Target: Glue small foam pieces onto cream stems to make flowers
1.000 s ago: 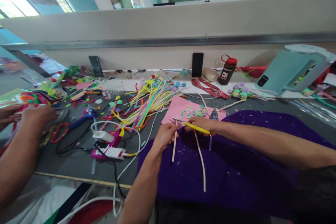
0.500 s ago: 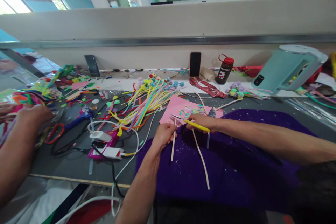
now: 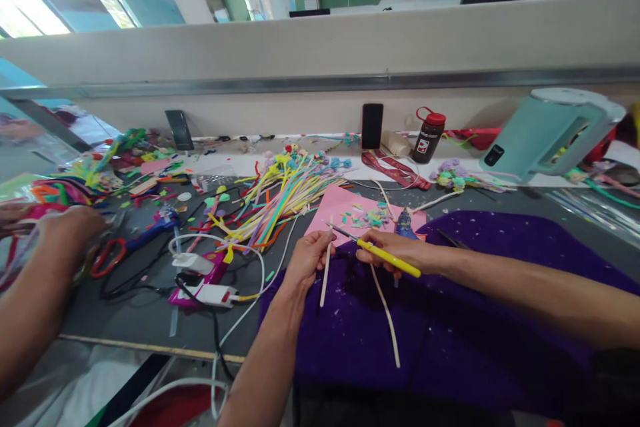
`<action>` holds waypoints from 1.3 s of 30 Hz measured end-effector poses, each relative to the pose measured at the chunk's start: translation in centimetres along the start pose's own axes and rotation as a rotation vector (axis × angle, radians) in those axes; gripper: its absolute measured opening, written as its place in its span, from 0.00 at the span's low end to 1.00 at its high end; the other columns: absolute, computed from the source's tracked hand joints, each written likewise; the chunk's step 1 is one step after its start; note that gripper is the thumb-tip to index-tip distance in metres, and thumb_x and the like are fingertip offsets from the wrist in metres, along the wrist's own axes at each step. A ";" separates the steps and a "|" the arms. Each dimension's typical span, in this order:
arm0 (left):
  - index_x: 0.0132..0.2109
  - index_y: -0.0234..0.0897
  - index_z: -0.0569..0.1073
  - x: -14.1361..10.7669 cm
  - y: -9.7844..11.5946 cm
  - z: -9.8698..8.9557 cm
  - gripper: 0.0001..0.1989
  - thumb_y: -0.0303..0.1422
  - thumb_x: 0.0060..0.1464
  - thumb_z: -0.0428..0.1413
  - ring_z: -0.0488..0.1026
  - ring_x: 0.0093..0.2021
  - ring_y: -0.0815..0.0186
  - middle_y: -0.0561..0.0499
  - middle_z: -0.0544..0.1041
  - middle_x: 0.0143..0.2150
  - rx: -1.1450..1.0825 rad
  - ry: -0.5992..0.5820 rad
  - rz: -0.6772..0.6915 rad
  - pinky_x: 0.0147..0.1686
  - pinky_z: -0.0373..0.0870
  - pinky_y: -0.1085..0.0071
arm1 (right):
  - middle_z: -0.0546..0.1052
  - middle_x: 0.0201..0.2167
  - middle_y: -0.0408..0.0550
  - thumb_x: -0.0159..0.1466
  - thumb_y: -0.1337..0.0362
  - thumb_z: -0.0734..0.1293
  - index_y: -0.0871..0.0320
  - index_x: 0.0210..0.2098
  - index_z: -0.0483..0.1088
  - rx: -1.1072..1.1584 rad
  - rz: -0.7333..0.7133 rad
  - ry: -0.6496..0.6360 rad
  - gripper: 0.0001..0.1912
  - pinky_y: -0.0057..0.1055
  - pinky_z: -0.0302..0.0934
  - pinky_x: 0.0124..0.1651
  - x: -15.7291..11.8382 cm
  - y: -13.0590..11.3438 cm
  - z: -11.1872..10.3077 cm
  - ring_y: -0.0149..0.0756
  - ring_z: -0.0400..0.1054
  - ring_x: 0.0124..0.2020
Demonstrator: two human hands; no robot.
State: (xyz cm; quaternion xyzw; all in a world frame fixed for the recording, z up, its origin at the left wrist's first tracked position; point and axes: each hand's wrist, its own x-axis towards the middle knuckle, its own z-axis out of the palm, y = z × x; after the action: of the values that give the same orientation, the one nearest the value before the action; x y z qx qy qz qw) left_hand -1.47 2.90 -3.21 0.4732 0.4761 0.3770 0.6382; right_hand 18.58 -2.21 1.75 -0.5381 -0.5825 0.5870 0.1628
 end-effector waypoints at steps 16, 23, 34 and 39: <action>0.30 0.32 0.69 -0.1 0.4 -0.2 0.15 0.41 0.41 0.59 0.53 0.11 0.80 0.57 0.67 0.17 -0.078 -0.028 -0.022 0.10 0.44 0.81 | 0.63 0.21 0.36 0.55 0.42 0.60 0.55 0.36 0.56 0.158 0.073 -0.097 0.23 0.15 0.51 0.10 0.8 -1.0 1.5 0.19 0.55 0.12; 0.29 0.33 0.68 -0.2 0.5 -0.2 0.14 0.40 0.41 0.59 0.52 0.10 0.80 0.57 0.67 0.16 -0.060 -0.039 -0.047 0.09 0.43 0.81 | 0.62 0.20 0.35 0.57 0.47 0.61 0.56 0.33 0.56 0.223 0.072 -0.119 0.19 0.15 0.49 0.10 0.7 -1.1 1.3 0.18 0.53 0.11; 0.27 0.32 0.70 0.0 -0.1 -0.1 0.15 0.41 0.41 0.58 0.54 0.09 0.79 0.55 0.68 0.15 0.092 -0.042 -0.079 0.08 0.45 0.80 | 0.60 0.16 0.34 0.55 0.61 0.64 0.58 0.38 0.67 -0.157 0.047 0.061 0.11 0.17 0.45 0.14 2.8 -1.2 0.0 0.19 0.51 0.12; 0.20 0.33 0.67 0.1 -0.4 0.1 0.18 0.44 0.42 0.57 0.54 0.08 0.78 0.55 0.66 0.12 0.173 -0.005 -0.079 0.08 0.45 0.80 | 0.62 0.16 0.35 0.52 0.64 0.65 0.59 0.36 0.69 -0.200 0.049 0.065 0.11 0.20 0.44 0.17 3.6 -1.6 0.0 0.21 0.52 0.15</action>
State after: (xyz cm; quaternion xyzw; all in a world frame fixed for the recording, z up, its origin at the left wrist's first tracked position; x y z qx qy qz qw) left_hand -1.35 2.90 -3.65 0.5084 0.5235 0.3079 0.6104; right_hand 16.60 1.16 1.59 -0.5846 -0.6193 0.5120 0.1125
